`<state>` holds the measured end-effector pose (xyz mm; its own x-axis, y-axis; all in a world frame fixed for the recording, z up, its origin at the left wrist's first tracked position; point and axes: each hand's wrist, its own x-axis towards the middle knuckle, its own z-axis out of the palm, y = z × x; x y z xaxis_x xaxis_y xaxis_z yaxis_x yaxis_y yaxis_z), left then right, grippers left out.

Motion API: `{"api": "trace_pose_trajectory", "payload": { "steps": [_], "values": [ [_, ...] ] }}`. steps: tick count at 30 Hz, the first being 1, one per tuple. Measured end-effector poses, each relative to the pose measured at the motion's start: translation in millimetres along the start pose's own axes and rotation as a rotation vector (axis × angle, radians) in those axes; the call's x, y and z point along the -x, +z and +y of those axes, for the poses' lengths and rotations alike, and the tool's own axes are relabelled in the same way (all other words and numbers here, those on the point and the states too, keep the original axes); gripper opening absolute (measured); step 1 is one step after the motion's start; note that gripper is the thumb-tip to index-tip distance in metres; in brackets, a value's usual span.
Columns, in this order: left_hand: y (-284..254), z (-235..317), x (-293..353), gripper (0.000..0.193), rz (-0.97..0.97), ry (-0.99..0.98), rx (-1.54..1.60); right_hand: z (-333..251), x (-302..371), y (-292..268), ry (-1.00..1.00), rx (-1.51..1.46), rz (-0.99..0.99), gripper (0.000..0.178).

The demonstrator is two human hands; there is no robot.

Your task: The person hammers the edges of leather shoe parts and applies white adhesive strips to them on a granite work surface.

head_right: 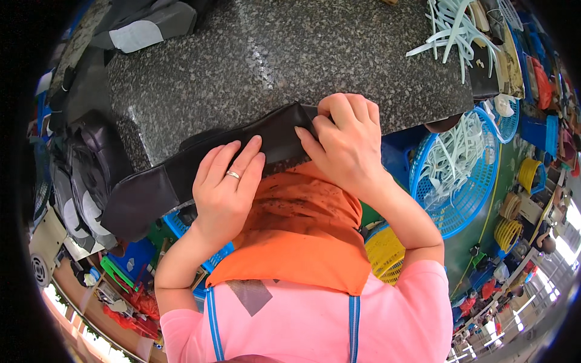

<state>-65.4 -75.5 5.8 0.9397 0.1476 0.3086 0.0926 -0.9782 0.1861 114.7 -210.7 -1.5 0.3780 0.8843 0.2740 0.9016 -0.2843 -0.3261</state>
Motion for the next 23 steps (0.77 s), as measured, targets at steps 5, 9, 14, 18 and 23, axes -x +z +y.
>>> {"api": "trace_pose_trajectory", "payload": {
  "steps": [5, 9, 14, 18, 23],
  "values": [
    [1.8, -1.4, 6.5, 0.026, -0.039, 0.063, 0.078, -15.5, -3.5, -6.0, 0.082, 0.104, 0.114, 0.03],
    [-0.9, -8.7, 14.8, 0.028, -0.037, 0.085, 0.114, -41.6, 15.1, 12.3, -0.282, -0.294, -0.285, 0.054],
    [-35.0, -33.6, 30.3, 0.03, -0.136, 0.004, 0.094, -6.6, 15.8, -13.1, -0.244, 0.04, -0.298, 0.061],
    [-36.0, -35.5, 25.0, 0.03, -0.197, 0.106, 0.01, -32.6, -9.0, 1.5, -0.349, -0.148, -0.254, 0.052],
    [-46.6, -51.7, 29.4, 0.033, -0.207, 0.084, 0.133, 10.9, 8.6, 3.5, -0.638, -0.205, -0.43, 0.054]
  ]
}}
